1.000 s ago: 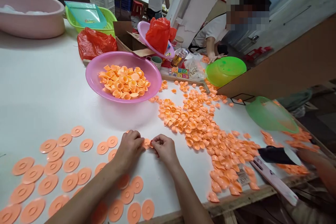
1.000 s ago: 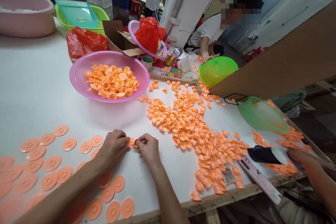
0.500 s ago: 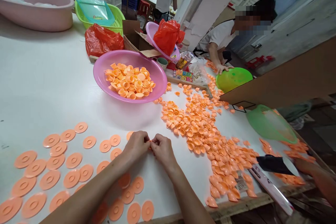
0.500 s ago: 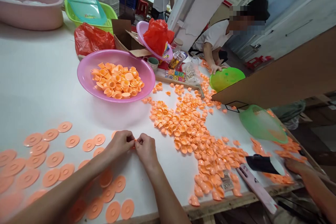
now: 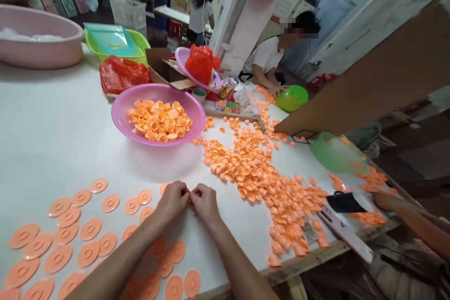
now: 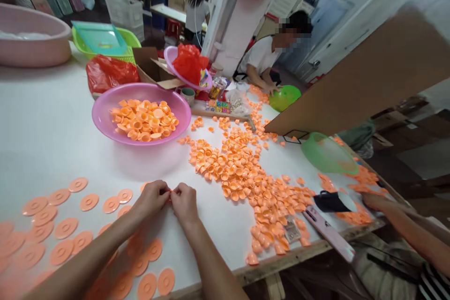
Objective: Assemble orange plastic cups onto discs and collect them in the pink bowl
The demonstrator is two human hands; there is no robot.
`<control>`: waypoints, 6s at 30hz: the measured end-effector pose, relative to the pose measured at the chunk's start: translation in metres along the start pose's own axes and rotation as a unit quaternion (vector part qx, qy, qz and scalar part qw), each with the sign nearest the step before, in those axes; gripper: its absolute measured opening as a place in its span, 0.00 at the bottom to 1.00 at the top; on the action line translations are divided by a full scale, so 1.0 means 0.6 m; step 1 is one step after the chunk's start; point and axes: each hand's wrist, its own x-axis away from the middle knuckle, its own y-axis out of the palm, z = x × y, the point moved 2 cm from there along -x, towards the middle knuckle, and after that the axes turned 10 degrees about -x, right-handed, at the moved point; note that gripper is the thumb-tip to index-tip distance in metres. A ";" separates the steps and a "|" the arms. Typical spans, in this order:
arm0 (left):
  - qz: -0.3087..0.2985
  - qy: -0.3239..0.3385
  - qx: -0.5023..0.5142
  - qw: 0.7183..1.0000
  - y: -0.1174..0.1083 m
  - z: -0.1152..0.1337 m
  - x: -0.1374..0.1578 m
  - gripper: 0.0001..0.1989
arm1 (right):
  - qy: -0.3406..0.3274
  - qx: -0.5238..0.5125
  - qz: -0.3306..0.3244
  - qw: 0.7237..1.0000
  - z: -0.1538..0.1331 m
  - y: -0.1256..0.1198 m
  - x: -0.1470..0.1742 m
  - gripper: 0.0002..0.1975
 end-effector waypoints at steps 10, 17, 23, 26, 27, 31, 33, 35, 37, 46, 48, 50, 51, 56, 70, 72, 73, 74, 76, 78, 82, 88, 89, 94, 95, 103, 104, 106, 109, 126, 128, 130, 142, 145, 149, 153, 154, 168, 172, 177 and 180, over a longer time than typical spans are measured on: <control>0.002 0.049 0.245 0.968 -0.039 0.029 0.113 0.14 | -0.219 -0.073 0.037 0.972 -0.016 -0.017 0.108 0.05; -0.010 0.051 0.326 0.944 -0.033 0.026 0.130 0.15 | -0.309 -0.009 0.070 0.948 -0.053 -0.013 0.126 0.12; 0.053 0.063 0.250 0.965 -0.024 0.020 0.136 0.15 | -0.329 -0.001 0.095 0.939 -0.045 0.003 0.127 0.10; 0.062 0.072 0.207 0.974 -0.018 0.014 0.134 0.13 | -0.320 -0.013 0.113 0.941 -0.030 0.015 0.122 0.09; 0.058 0.080 0.194 0.976 -0.017 0.013 0.132 0.13 | -0.311 -0.019 0.114 0.943 -0.027 0.016 0.118 0.08; 0.076 0.121 0.123 0.982 -0.038 0.021 0.094 0.14 | -0.236 -0.034 0.034 0.971 -0.037 -0.001 0.082 0.06; 0.156 0.117 0.066 0.978 -0.082 0.036 0.050 0.14 | -0.204 -0.029 -0.008 0.979 -0.046 -0.031 0.056 0.09; 0.259 0.092 -0.003 0.961 -0.145 0.053 -0.008 0.15 | -0.187 -0.009 0.016 0.982 -0.046 -0.077 0.029 0.10; 0.326 0.082 -0.086 0.938 -0.204 0.069 -0.067 0.16 | -0.165 0.021 0.091 0.982 -0.032 -0.130 0.004 0.09; 0.147 0.196 -0.175 0.954 -0.144 0.002 -0.032 0.10 | -0.164 0.166 0.200 0.952 0.030 -0.206 -0.065 0.11; 0.093 0.146 -0.207 0.963 -0.105 -0.035 -0.004 0.11 | -0.158 0.196 0.188 0.949 0.023 -0.188 -0.075 0.11; 0.067 0.096 -0.256 0.960 -0.076 -0.056 0.011 0.10 | -0.163 0.211 0.167 0.949 0.012 -0.166 -0.074 0.10; 0.054 0.087 -0.274 0.956 -0.063 -0.057 0.015 0.08 | -0.172 0.205 0.147 0.952 0.006 -0.155 -0.069 0.09; -0.001 0.155 -0.237 0.959 0.002 -0.012 0.026 0.08 | -0.223 0.129 -0.007 0.966 -0.004 -0.091 0.003 0.07; 0.005 0.154 -0.108 0.982 0.027 -0.029 0.034 0.06 | -0.324 0.289 -0.017 0.901 0.021 -0.015 0.059 0.14; -0.033 0.143 -0.065 0.987 0.014 -0.025 0.027 0.07 | -0.342 0.306 -0.014 0.889 0.021 -0.011 0.061 0.14; -0.050 0.128 -0.038 0.990 0.007 -0.022 0.022 0.08 | -0.351 0.310 -0.014 0.884 0.021 -0.010 0.061 0.14; -0.061 0.110 -0.012 0.992 0.001 -0.018 0.015 0.09 | -0.360 0.312 -0.012 0.879 0.022 -0.010 0.061 0.14; -0.071 0.067 0.006 0.995 -0.006 -0.009 0.003 0.09 | -0.380 0.313 -0.003 0.870 0.023 -0.010 0.061 0.14; -0.073 0.031 -0.014 0.997 -0.004 -0.002 -0.004 0.07 | -0.397 0.312 0.007 0.863 0.026 -0.010 0.060 0.15; -0.044 0.038 -0.044 0.997 0.012 0.001 0.006 0.09 | -0.413 0.316 0.026 0.854 0.039 -0.002 0.060 0.15; -0.029 0.023 -0.085 0.996 0.014 0.003 0.014 0.07 | -0.418 0.301 0.052 0.855 0.056 0.007 0.073 0.14; -0.041 0.013 -0.088 0.995 0.013 0.005 0.011 0.07 | -0.411 0.296 0.049 0.861 0.056 0.004 0.076 0.15; 0.019 0.049 -0.020 0.998 -0.024 -0.020 0.000 0.10 | -0.383 0.246 0.032 0.890 0.005 -0.014 0.046 0.13; 0.056 0.050 -0.007 0.997 -0.039 -0.035 0.004 0.12 | -0.388 0.224 0.046 0.893 -0.023 -0.015 0.028 0.12; 0.095 -0.016 -0.233 0.968 -0.122 -0.117 0.043 0.13 | -0.393 0.119 0.144 0.900 -0.217 -0.054 -0.151 0.08; 0.092 -0.002 -0.230 0.969 -0.115 -0.114 0.040 0.13 | -0.375 0.129 0.147 0.906 -0.205 -0.073 -0.156 0.08; 0.093 0.039 -0.200 0.975 -0.090 -0.096 0.032 0.12 | -0.320 0.164 0.143 0.922 -0.155 -0.113 -0.150 0.09; 0.069 0.097 -0.157 0.980 -0.043 -0.052 0.020 0.12 | -0.256 0.239 0.097 0.932 -0.065 -0.151 -0.124 0.12; 0.018 0.110 -0.158 0.981 0.000 -0.039 0.032 0.05 | -0.059 0.104 -0.040 0.992 -0.013 -0.021 -0.015 0.06; 0.028 0.112 -0.161 0.980 0.003 -0.036 0.034 0.04 | -0.057 0.120 -0.041 0.990 -0.014 -0.010 -0.013 0.07; 0.035 0.108 -0.161 0.980 0.003 -0.034 0.036 0.05 | -0.060 0.138 -0.051 0.987 -0.018 -0.005 -0.013 0.08; -0.043 -0.051 -0.001 0.998 -0.023 -0.005 0.015 0.07 | -0.061 0.145 -0.066 0.985 -0.022 -0.006 -0.010 0.06; -0.031 -0.034 -0.042 0.998 -0.018 -0.004 0.012 0.08 | -0.063 0.149 -0.072 0.984 -0.021 -0.005 -0.009 0.07; 0.001 0.013 -0.049 0.999 -0.012 -0.013 0.015 0.09 | -0.096 0.171 -0.041 0.980 -0.013 0.005 0.001 0.08; 0.016 0.025 -0.056 0.998 0.000 -0.014 0.026 0.09 | -0.088 0.124 -0.025 0.988 -0.004 0.010 0.010 0.07; 0.019 0.016 -0.067 0.997 0.002 -0.013 0.030 0.08 | -0.082 0.108 -0.044 0.990 -0.004 0.006 0.010 0.07; 0.268 -0.011 0.013 0.963 -0.298 0.056 -0.093 0.12 | -0.157 0.263 0.152 0.940 0.003 -0.129 -0.060 0.06; 0.074 0.010 -0.108 0.991 -0.259 -0.035 -0.008 0.07 | -0.086 0.248 0.205 0.943 0.020 -0.146 -0.061 0.08; -0.022 -0.006 -0.256 0.966 -0.183 -0.144 0.059 0.15 | -0.020 0.037 0.105 0.994 0.018 -0.108 -0.051 0.13; 0.033 0.044 -0.240 0.969 -0.131 -0.121 0.027 0.12 | 0.015 -0.063 0.032 0.997 0.001 -0.050 -0.041 0.13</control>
